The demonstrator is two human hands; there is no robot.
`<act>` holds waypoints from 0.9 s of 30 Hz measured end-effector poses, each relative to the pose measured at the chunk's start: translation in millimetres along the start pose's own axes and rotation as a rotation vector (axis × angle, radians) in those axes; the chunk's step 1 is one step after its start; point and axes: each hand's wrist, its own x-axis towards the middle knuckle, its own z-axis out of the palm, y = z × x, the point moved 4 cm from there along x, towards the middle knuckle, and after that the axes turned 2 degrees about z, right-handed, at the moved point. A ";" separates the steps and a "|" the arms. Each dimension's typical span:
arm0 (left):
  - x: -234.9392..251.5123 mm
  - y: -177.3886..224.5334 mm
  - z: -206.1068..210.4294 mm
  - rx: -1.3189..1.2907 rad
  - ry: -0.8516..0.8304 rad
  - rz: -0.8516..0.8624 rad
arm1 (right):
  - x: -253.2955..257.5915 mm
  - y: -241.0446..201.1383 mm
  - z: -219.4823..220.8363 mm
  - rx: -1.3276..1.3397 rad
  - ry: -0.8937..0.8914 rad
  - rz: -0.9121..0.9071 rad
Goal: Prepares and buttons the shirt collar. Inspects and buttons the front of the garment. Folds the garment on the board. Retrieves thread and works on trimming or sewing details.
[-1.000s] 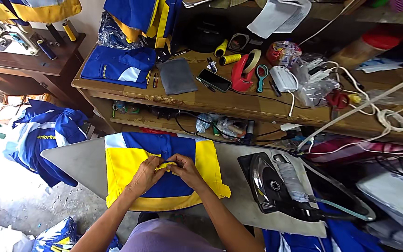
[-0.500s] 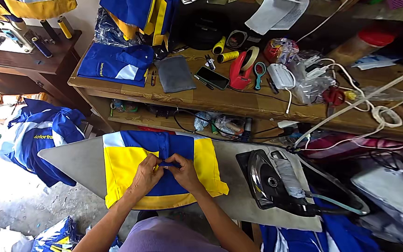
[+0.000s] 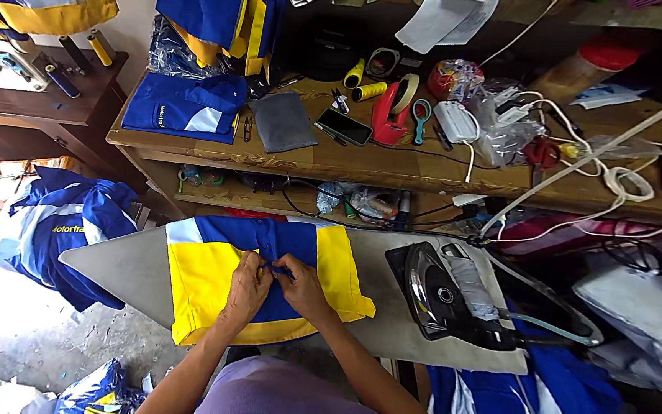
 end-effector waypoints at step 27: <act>14.8 -13.8 -2.5 -0.085 -0.304 -0.208 | 6.8 4.7 -11.5 0.032 -0.171 -0.038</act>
